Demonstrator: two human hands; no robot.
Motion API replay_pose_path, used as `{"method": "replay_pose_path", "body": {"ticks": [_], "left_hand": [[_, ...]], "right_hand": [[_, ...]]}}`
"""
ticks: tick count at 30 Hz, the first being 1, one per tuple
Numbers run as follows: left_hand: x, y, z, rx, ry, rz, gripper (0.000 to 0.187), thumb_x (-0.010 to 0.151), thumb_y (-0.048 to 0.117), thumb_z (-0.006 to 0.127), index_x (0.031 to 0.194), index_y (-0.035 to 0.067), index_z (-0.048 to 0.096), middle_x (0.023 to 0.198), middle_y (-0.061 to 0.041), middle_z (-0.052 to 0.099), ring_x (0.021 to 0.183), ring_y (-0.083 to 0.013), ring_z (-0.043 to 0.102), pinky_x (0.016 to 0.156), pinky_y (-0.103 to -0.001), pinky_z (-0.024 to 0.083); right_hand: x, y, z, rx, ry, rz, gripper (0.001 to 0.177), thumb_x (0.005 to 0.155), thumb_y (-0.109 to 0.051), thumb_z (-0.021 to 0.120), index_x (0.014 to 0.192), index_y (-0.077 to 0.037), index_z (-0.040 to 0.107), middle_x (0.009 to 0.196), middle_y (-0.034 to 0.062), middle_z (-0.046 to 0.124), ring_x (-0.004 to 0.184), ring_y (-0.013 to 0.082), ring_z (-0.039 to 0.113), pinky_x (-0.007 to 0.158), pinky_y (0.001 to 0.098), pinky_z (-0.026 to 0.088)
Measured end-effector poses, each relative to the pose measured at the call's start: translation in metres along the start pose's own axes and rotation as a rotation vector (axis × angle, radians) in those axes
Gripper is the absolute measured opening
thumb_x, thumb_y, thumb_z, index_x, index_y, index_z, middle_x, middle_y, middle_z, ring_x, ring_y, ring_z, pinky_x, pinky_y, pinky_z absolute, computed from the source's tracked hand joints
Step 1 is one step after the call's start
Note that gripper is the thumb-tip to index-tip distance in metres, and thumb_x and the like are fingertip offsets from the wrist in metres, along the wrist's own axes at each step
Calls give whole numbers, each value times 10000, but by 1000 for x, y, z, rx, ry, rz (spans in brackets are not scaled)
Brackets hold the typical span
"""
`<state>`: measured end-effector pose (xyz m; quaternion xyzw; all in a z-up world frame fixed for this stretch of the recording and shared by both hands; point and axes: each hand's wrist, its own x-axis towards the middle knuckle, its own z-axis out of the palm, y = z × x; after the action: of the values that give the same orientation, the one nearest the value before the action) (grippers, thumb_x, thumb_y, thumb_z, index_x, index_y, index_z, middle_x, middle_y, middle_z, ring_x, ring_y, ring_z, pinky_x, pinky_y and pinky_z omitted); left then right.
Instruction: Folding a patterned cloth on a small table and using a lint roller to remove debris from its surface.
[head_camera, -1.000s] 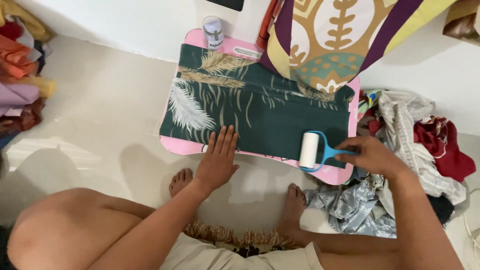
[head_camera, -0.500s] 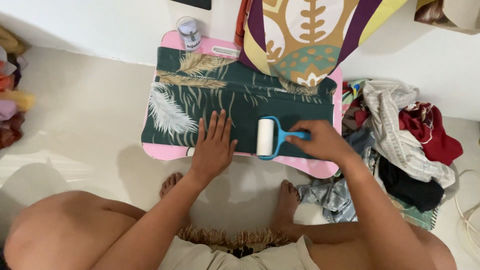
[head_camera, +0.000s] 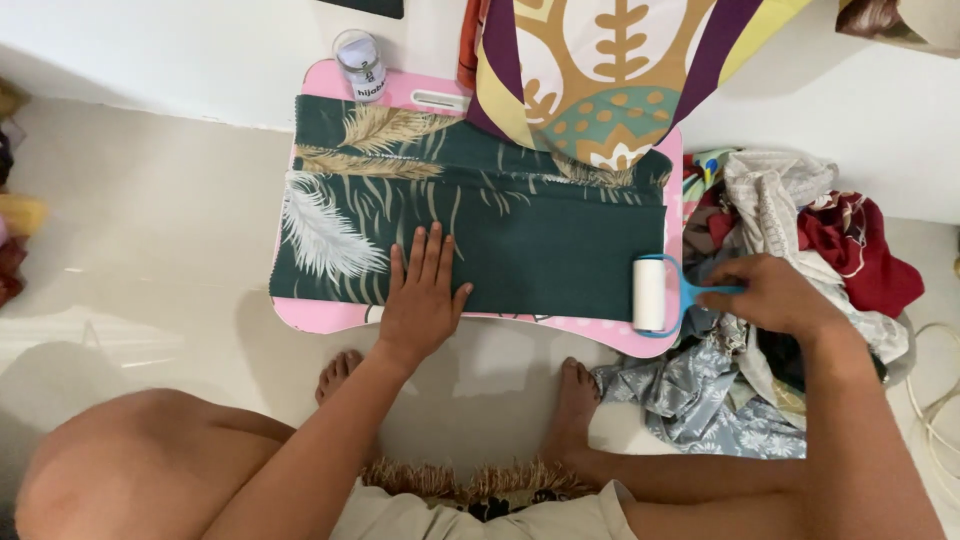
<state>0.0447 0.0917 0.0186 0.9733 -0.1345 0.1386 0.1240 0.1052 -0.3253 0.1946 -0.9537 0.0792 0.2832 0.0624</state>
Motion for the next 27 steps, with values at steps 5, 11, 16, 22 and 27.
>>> {"method": "replay_pose_path", "body": {"ticks": [5, 11, 16, 22, 27], "left_hand": [[0, 0, 2, -21, 9, -5, 730, 1061, 436, 443, 1567, -82, 350, 1686, -228, 258, 1571, -376, 218, 1248, -590, 161], [-1, 1, 2, -7, -99, -33, 723, 1084, 485, 362, 1603, -13, 289, 1712, -197, 182, 1585, -365, 155, 1261, -599, 111], [0, 0, 6, 11, -232, -68, 724, 1099, 539, 276, 1635, 56, 224, 1734, -170, 107, 1602, -351, 75, 1273, -616, 64], [-1, 0, 9, 47, -157, -43, 731, 1097, 542, 291, 1635, 50, 241, 1723, -183, 158, 1594, -363, 128, 1265, -612, 91], [2, 0, 3, 7, -241, -59, 729, 1101, 539, 263, 1635, 44, 213, 1731, -180, 105, 1597, -364, 86, 1264, -622, 73]], "right_hand": [[-3, -3, -10, 16, 24, -6, 339, 763, -266, 830, 1037, -67, 838, 861, 114, 804, 737, 258, 693, 747, 344, 534], [-5, -71, 11, 124, 81, -243, 278, 751, -305, 819, 981, -151, 845, 870, 86, 804, 859, 281, 701, 799, 394, 544], [-9, -137, 50, 197, 94, -431, 303, 752, -373, 805, 1021, -235, 812, 1000, 49, 815, 1055, 328, 736, 910, 458, 568], [-9, -133, 48, 155, 20, -422, 296, 796, -406, 757, 1039, -243, 799, 1093, 27, 810, 1127, 338, 711, 947, 499, 561], [36, -39, 39, 97, -77, -156, 345, 728, -453, 814, 951, -192, 849, 924, 132, 832, 1017, 368, 754, 888, 486, 564]]}}
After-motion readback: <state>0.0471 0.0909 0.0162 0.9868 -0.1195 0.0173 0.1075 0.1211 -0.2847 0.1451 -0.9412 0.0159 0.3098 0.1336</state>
